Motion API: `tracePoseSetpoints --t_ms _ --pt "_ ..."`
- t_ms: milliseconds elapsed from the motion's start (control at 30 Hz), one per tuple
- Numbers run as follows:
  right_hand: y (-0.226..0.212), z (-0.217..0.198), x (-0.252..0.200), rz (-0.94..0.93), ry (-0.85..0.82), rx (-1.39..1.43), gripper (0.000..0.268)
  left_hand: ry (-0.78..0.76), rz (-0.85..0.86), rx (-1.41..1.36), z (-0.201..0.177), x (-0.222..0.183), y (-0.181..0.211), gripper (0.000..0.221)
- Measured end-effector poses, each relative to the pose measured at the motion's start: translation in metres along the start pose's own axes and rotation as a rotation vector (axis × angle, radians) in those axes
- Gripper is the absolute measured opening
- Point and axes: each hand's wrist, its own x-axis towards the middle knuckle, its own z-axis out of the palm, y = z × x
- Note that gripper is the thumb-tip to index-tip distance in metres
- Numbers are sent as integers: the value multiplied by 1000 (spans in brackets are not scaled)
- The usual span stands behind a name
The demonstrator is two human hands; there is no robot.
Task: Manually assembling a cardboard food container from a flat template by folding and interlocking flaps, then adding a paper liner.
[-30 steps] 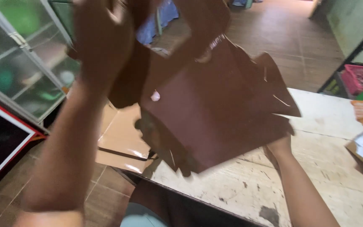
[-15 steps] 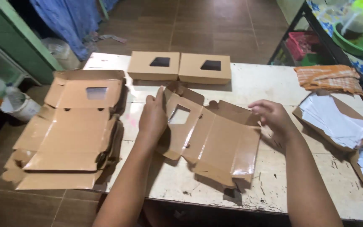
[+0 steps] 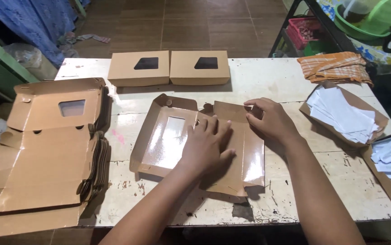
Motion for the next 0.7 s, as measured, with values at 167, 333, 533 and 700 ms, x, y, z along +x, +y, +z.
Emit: tracePoseSetpoints --t_ms 167,333,533,700 --pt "9 -3 2 33 -8 -109 39 -15 9 -54 7 12 -12 75" --pt "-15 -17 -8 119 -151 -123 15 -16 5 -80 3 11 -15 73" --pt "-21 -22 -9 119 -264 -116 20 -86 6 54 -21 -22 5 64" --pt "-17 -24 -2 145 -308 -177 13 -12 187 40 -105 -98 65 43"
